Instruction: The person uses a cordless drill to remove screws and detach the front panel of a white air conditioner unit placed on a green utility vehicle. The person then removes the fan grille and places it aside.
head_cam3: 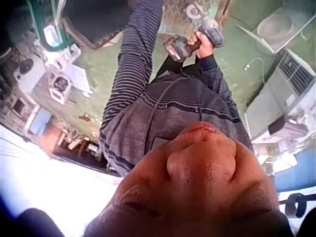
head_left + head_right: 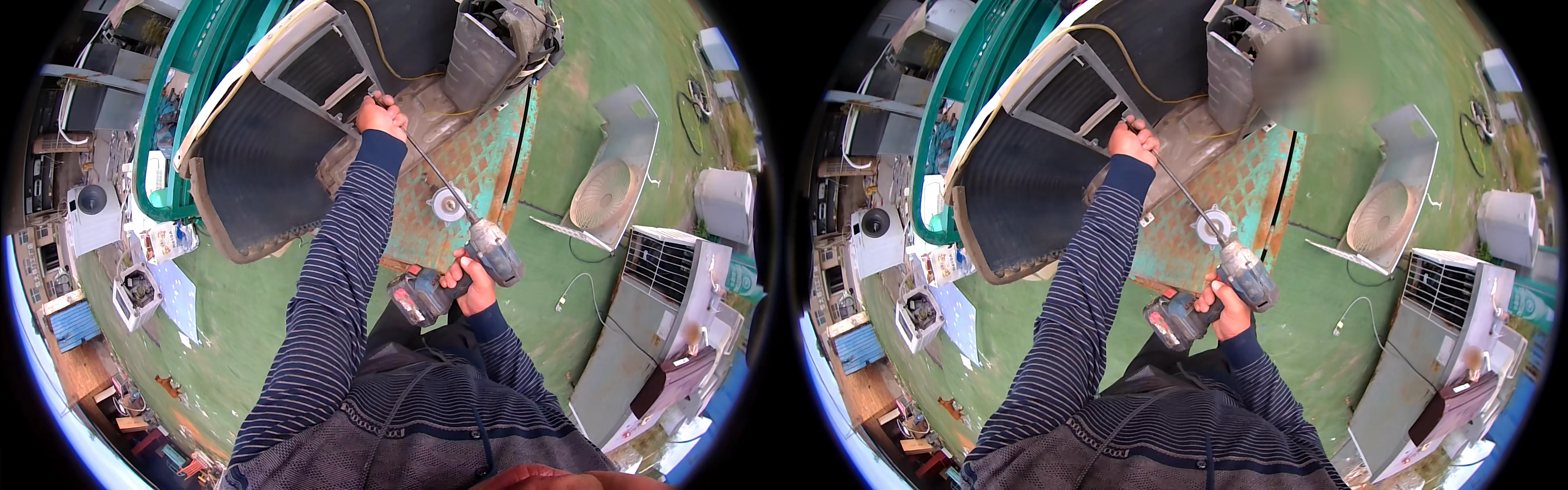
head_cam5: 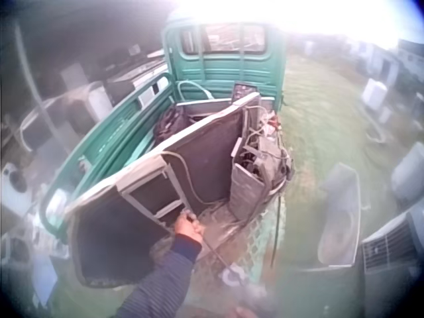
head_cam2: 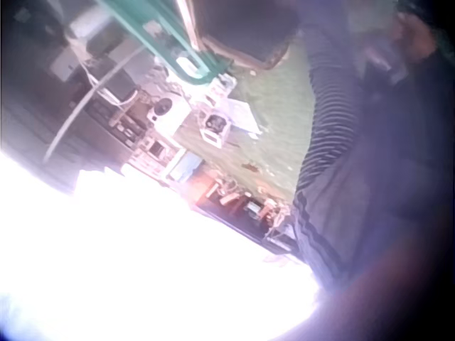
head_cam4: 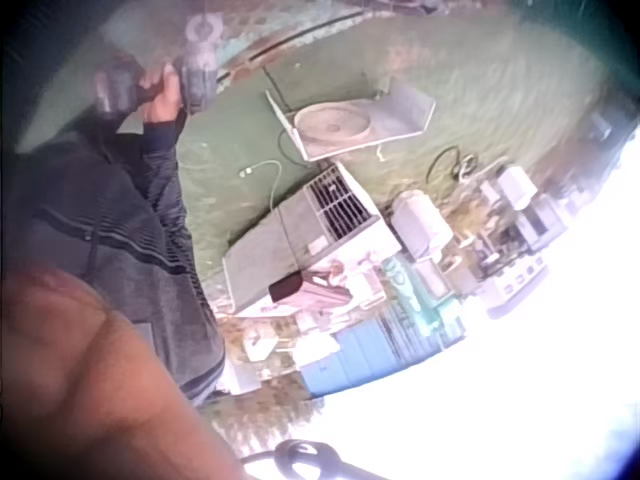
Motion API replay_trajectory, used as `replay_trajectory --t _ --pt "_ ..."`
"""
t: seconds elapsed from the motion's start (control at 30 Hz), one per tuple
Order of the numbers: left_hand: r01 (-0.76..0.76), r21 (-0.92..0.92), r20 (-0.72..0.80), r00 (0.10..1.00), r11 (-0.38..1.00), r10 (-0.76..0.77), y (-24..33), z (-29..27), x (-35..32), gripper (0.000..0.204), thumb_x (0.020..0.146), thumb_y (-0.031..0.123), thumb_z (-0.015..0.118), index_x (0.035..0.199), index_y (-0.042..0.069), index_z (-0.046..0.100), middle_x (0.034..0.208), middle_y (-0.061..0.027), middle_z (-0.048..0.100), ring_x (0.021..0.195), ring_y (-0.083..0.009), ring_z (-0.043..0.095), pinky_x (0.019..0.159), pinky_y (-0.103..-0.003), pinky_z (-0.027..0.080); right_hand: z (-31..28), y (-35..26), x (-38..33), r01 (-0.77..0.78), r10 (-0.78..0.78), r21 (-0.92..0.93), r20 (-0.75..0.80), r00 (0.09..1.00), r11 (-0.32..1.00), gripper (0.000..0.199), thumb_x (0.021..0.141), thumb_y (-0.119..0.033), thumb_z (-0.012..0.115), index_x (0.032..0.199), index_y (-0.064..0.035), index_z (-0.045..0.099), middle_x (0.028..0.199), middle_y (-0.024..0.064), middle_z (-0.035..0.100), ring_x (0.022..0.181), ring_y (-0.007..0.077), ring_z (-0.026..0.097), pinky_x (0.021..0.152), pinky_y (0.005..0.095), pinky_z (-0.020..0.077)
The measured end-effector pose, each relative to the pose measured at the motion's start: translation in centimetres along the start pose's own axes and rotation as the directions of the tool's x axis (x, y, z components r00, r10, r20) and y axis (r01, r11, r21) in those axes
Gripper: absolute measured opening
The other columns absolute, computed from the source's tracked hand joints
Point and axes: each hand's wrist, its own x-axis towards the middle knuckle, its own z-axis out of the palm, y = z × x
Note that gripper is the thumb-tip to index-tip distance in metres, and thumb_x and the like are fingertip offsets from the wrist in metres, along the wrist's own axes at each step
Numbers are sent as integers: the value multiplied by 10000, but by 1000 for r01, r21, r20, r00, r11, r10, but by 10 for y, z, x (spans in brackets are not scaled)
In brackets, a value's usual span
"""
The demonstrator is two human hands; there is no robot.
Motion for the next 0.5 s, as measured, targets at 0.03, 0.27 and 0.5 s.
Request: replay_trajectory --t 0.03,0.27,0.5 --pt "26 -3 -10 1000 1000 -26 2 -3 -3 237 1036 339 423 891 178 519 689 30 502 479 -95 364 418 -244 272 -3 1 -3 -2 2 -9 2 1000 1000 213 920 -140 567 1080 -2 541 723 64 499 654 205 518 672 380 462" --pt "-165 41 -52 985 985 167 11 -54 -25 141 1022 320 465 952 205 505 692 28 529 471 -96 357 424 -258 269 -20 14 -12 -57 57 -133 -5 998 990 268 902 -169 581 1114 -12 534 709 56 502 641 199 515 671 378 452" --pt "-150 -14 -116 982 989 147 25 -67 -37 169 1036 298 385 986 187 503 730 -5 571 481 -106 374 428 -270 294 -28 24 -20 -107 109 -52 38 993 993 228 916 -118 572 1102 14 551 724 74 513 659 212 526 673 385 463"
